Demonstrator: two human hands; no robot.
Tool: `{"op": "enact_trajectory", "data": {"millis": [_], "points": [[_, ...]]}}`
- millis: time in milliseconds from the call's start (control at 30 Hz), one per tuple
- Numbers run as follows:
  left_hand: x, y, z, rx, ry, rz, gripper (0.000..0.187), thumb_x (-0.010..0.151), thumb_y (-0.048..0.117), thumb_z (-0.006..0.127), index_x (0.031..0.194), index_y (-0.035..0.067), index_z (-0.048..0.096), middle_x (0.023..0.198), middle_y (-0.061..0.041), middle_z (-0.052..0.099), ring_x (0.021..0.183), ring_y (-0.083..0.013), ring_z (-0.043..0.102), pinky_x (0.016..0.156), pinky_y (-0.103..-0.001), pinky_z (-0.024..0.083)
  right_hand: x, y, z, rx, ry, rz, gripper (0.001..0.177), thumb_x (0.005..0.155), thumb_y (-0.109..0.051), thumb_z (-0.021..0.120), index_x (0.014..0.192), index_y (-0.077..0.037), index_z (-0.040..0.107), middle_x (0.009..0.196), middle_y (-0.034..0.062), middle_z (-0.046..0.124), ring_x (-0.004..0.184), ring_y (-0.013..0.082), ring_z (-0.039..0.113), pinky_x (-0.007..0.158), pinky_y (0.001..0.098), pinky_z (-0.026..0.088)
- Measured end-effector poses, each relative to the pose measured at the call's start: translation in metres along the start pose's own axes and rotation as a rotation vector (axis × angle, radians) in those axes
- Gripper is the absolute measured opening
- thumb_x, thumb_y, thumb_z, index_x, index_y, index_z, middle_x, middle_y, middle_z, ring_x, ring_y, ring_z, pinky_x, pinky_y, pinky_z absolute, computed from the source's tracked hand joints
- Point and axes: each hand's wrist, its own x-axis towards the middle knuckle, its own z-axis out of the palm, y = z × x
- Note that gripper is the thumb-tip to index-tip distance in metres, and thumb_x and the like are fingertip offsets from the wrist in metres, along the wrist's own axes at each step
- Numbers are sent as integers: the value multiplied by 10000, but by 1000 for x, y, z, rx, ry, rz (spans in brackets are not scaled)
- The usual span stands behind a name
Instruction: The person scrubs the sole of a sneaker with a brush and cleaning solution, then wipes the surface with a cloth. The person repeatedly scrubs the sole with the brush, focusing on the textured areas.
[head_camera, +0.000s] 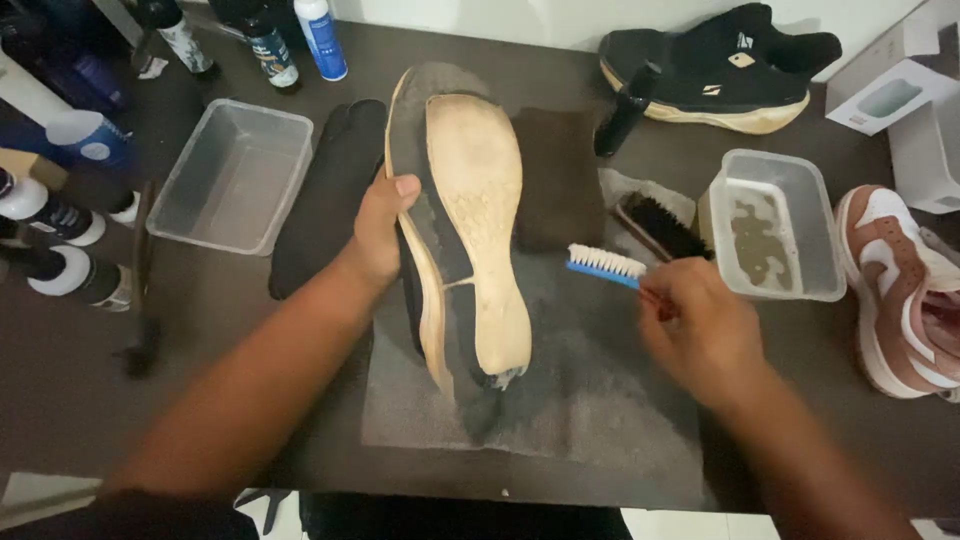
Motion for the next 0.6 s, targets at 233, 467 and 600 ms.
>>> {"op": "enact_trajectory", "data": {"millis": [233,467,600], "points": [[-12,5,11,-78,58,-28,468,931,272,651,1352,71,617,1156,-172,731,951,-324,720,942,-562,606,-27,12,25,-154,18,-48,237,850,-199,789,1068,-139,718,1025,68,687,808,336,743,615,456,601],[0,4,-14,-157,85,-90,452,927,305,558,1294,55,642,1168,-188,725,950,-336,718,987,-560,587,-41,18,12,-141,-8,-217,187,873,-230,766,1049,-165,764,1018,46,743,886,295,750,636,390,616],[-7,24,13,-176,59,-56,397,965,288,537,1280,67,632,1162,-186,726,927,-311,717,998,-527,587,-41,19,4,-171,13,-282,239,844,-190,773,1083,-193,768,987,35,746,844,277,741,607,374,614]]}}
